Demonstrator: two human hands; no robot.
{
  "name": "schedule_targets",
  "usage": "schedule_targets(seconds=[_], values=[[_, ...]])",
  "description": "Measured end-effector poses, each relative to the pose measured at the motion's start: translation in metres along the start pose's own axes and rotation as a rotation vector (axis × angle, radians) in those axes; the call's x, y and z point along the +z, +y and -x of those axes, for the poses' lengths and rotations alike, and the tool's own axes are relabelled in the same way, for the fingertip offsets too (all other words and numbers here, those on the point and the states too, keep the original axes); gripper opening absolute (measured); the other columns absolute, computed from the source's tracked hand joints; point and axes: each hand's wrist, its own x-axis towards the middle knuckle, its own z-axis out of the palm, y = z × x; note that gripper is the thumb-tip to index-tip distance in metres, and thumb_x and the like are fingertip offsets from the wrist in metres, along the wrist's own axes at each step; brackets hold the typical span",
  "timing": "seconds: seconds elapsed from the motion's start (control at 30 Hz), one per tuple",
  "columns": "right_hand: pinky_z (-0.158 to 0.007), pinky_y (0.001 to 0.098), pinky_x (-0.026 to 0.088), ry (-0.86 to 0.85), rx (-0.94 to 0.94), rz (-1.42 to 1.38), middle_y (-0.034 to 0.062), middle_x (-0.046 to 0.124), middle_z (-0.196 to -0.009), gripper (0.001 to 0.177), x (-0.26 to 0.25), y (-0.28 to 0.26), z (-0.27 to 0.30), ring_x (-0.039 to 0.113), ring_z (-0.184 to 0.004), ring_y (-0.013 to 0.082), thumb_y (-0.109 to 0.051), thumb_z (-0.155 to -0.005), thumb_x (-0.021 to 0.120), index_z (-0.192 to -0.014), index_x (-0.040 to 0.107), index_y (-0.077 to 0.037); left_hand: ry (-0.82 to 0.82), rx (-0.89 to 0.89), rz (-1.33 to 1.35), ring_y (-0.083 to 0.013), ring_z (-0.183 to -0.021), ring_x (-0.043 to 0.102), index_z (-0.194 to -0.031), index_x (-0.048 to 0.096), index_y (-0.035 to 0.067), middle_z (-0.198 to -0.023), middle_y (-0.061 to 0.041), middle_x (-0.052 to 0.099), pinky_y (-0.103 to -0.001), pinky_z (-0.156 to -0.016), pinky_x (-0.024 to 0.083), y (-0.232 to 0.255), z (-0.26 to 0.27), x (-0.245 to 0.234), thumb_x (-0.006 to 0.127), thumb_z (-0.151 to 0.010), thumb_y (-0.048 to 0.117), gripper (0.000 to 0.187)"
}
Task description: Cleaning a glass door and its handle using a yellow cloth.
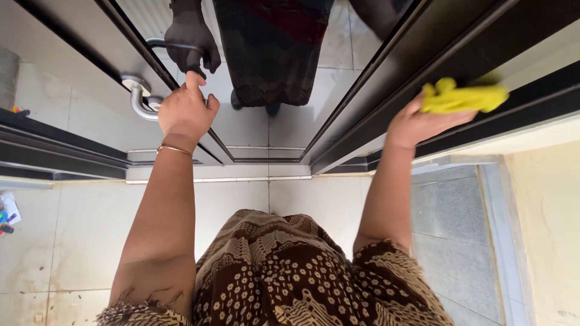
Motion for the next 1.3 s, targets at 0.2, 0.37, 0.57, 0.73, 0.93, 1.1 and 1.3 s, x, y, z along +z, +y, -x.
schedule_targets(seconds=[0.2,0.37,0.57,0.73,0.93,1.1,1.3], values=[[-0.124,0.0503,0.025,-0.364,0.291,-0.018,0.0354,0.029,-0.153,0.095,-0.02,0.016,0.136,0.036,-0.143,0.0503,-0.019,-0.097,0.081,-0.154,0.012,0.015,-0.021,0.0,-0.014,-0.0277,-0.086,0.069,-0.122,0.044,0.017,-0.093,-0.002,0.072,-0.046,-0.069,0.053,0.001,-0.001,-0.005,0.062,-0.096,0.035,0.036],[-0.124,0.0453,0.033,-0.544,0.481,-0.212,0.0258,0.042,-0.148,0.086,-0.039,0.012,0.134,0.046,-0.141,0.0411,-0.012,-0.095,0.082,-0.156,0.024,0.008,-0.008,0.012,-0.027,-0.0276,-0.087,0.07,-0.124,0.044,0.017,-0.094,-0.004,0.072,-0.045,-0.071,0.054,-0.001,-0.003,0.002,0.061,-0.097,0.036,0.037],[-0.133,0.0475,0.031,-0.252,0.198,-0.452,0.0249,0.04,-0.161,0.101,-0.029,-0.009,-0.037,0.043,-0.153,0.0388,-0.002,-0.098,0.092,-0.162,0.015,0.003,0.02,0.023,-0.016,-0.0279,-0.085,0.069,-0.123,0.045,0.016,-0.094,-0.005,0.072,-0.046,-0.068,0.054,-0.001,-0.001,0.003,0.062,-0.096,0.035,0.037],[-0.126,0.0409,0.044,-0.083,0.237,-0.451,0.0218,0.05,-0.152,0.1,-0.013,-0.027,-0.125,0.058,-0.141,0.0327,-0.012,-0.097,0.095,-0.157,0.017,0.003,0.022,0.014,-0.028,-0.0271,-0.084,0.069,-0.124,0.046,0.016,-0.091,-0.004,0.072,-0.045,-0.067,0.054,0.001,0.002,0.001,0.062,-0.097,0.034,0.036],[-0.127,0.0441,0.043,-0.029,0.242,-0.285,0.0254,0.042,-0.159,0.107,0.001,-0.011,-0.04,0.051,-0.148,0.0385,-0.021,-0.097,0.096,-0.16,0.013,0.005,0.053,0.025,-0.024,-0.027,-0.085,0.069,-0.122,0.047,0.016,-0.091,-0.003,0.073,-0.045,-0.069,0.054,-0.001,0.003,0.002,0.063,-0.096,0.032,0.035],[-0.13,0.0473,0.031,-0.216,0.127,0.039,0.0285,0.025,-0.166,0.105,-0.01,-0.004,0.064,0.035,-0.154,0.0431,-0.028,-0.097,0.092,-0.162,0.016,0.004,0.075,0.01,-0.039,-0.0289,-0.083,0.069,-0.121,0.048,0.015,-0.093,-0.004,0.072,-0.046,-0.066,0.054,-0.001,-0.002,0.004,0.064,-0.094,0.033,0.036],[-0.116,0.0424,0.04,-0.484,0.571,-0.119,0.0243,0.05,-0.14,0.1,-0.038,0.019,0.136,0.052,-0.132,0.04,-0.023,-0.083,0.092,-0.151,0.026,0.008,0.037,0.015,-0.009,-0.0288,-0.085,0.069,-0.124,0.047,0.017,-0.086,-0.003,0.072,-0.046,-0.069,0.053,0.0,0.002,0.002,0.062,-0.097,0.033,0.035]])
